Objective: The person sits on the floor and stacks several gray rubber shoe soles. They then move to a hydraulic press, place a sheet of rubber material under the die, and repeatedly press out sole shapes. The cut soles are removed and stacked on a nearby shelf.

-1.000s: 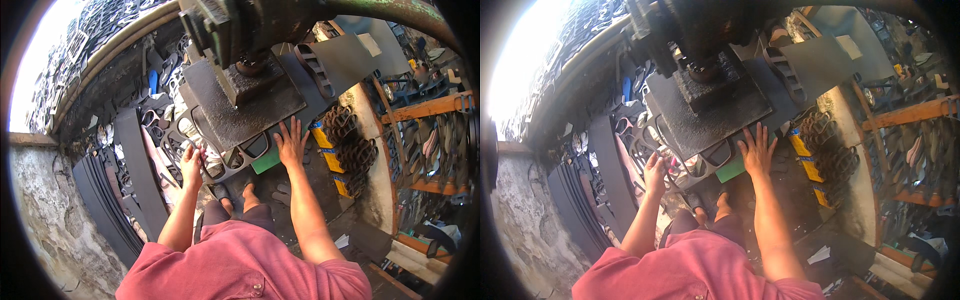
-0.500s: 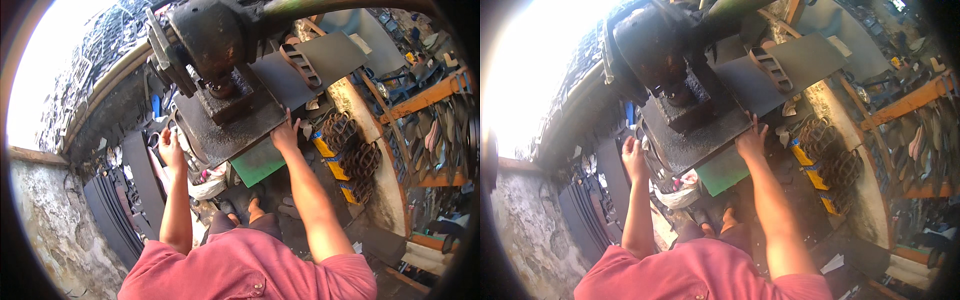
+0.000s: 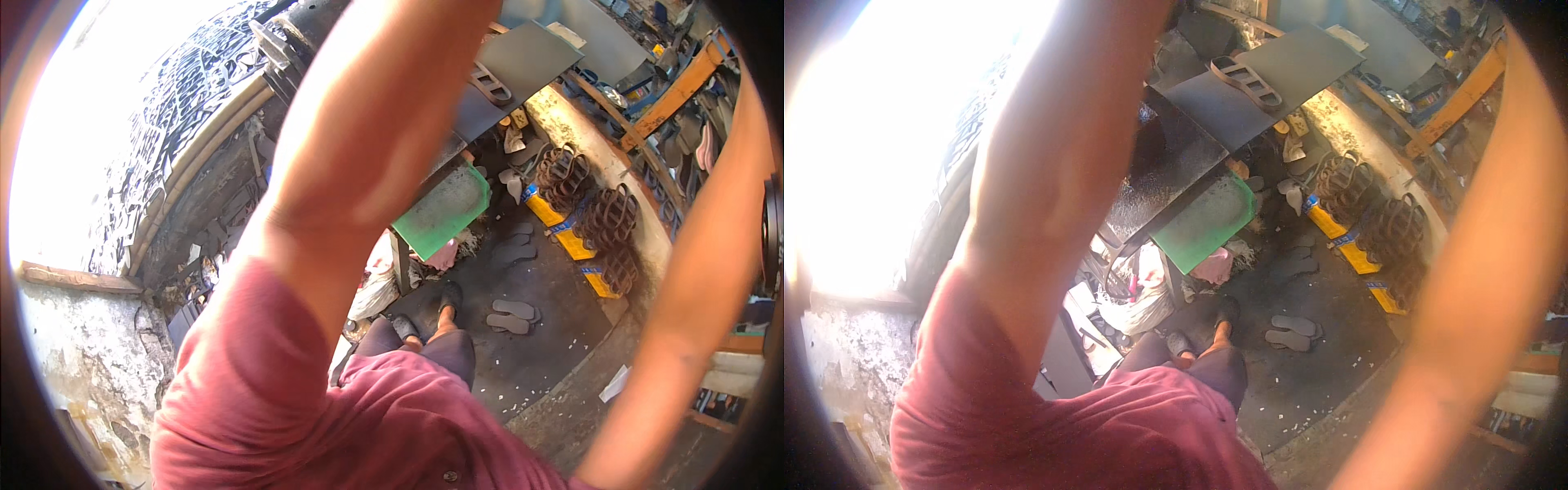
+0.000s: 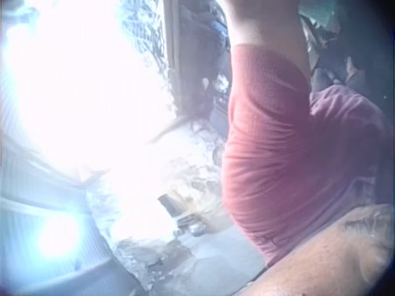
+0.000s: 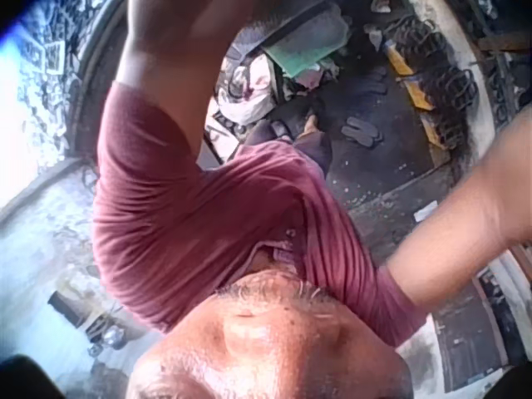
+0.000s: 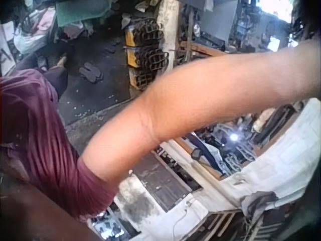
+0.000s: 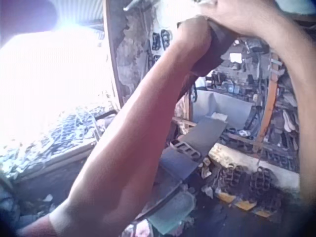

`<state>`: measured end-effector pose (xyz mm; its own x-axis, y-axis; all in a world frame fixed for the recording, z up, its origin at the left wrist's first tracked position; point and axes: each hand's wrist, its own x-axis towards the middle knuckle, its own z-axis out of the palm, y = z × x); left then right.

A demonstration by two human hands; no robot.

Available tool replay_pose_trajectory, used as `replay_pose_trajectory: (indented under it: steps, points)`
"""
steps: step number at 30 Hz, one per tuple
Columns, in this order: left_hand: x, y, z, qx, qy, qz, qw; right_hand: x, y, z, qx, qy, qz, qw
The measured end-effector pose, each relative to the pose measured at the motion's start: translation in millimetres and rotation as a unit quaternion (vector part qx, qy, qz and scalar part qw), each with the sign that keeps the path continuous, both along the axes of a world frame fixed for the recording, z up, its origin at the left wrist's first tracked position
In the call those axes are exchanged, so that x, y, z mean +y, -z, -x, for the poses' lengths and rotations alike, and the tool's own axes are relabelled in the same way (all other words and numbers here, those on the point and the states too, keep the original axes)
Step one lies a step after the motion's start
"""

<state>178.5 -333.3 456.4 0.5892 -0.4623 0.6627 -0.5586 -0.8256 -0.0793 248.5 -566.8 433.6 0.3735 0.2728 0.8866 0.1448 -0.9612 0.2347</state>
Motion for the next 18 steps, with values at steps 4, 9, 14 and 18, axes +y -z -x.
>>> replay_pose_trajectory:
  steps: [4, 9, 14, 18]
  points:
    - [-42.7, 165.1, 10.3, -0.039, 0.065, -0.019, 0.997, 7.0, 232.5, 70.5, 0.095, 0.018, -0.178, 0.979]
    - [5.4, 323.5, -15.4, 0.180, -0.003, -0.322, 0.930, 125.8, 459.1, 147.3, 0.299, -0.065, -0.310, 0.900]
    - [48.1, 329.6, 106.9, 0.205, 0.194, 0.097, 0.954, 46.8, 287.1, 187.4, 0.341, 0.037, -0.270, 0.900]
    - [144.2, 445.5, 223.5, 0.390, -0.256, 0.248, 0.849, 8.3, 140.6, 188.7, 0.125, 0.183, -0.040, 0.974]
